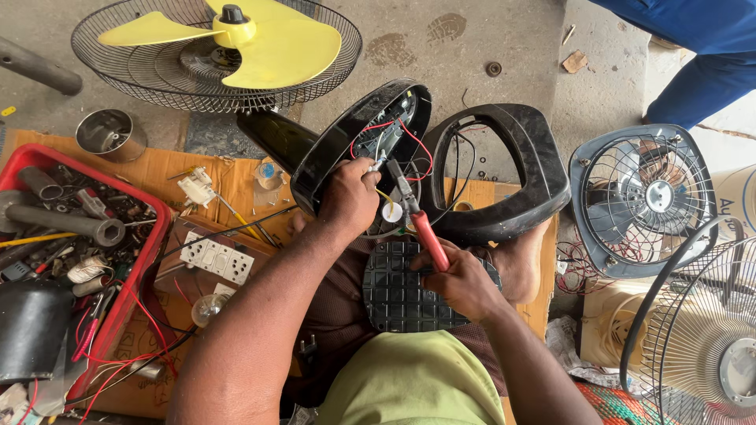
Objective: The person is repairing a standing fan by manipulating its internal wiring. They use pliers to strip and adjust wires, then test the connection by touching a wire to a light bulb socket, causing the bulb to illuminate.
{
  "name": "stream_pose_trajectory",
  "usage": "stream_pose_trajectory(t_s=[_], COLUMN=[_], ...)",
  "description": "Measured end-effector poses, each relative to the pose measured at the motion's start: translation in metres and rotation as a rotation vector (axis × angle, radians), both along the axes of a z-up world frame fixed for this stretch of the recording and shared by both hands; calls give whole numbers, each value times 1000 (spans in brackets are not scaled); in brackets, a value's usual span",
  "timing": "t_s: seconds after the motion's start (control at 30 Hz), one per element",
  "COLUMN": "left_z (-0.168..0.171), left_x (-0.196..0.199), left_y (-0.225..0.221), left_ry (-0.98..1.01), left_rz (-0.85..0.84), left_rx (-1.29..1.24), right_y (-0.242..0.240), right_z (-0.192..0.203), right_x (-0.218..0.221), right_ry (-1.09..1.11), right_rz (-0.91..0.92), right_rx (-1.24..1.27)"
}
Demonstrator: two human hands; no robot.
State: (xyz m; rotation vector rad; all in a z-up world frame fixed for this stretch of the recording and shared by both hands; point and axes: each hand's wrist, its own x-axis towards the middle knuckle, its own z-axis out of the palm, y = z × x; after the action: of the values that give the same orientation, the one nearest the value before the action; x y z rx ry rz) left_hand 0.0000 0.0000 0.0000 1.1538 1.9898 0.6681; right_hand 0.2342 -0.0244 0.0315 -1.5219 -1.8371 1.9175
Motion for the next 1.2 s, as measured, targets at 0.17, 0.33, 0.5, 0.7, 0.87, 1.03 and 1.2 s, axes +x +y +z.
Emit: stream_pose_trajectory(t_s=[0.17, 0.33, 0.5, 0.7, 0.87, 1.03, 1.2], left_z=[-6, -15, -20, -21, -19, -13, -8], left_x=[0, 2, 1, 0, -2, -4, -3], left_y=[3, 2, 4, 4, 4, 5, 6], left_ry=[-37, -101, -103, -20, -8, -53, -29], left_rz=[6, 56, 63, 36, 8, -40, -40], left_rx=[3, 105, 104, 109, 110, -17, 6], right_y=[5, 6, 7, 6, 5, 5, 5], right_z=[10, 13, 11, 2, -4, -1, -1], right_x=[-9, -11, -11, -10, -10, -12, -12], right_ry=[-107, -126, -145, -80, -138, -109, -114], right_rz=[27, 13, 30, 75, 102, 86, 103], right_rx=[26, -31, -26, 146, 38, 60, 110])
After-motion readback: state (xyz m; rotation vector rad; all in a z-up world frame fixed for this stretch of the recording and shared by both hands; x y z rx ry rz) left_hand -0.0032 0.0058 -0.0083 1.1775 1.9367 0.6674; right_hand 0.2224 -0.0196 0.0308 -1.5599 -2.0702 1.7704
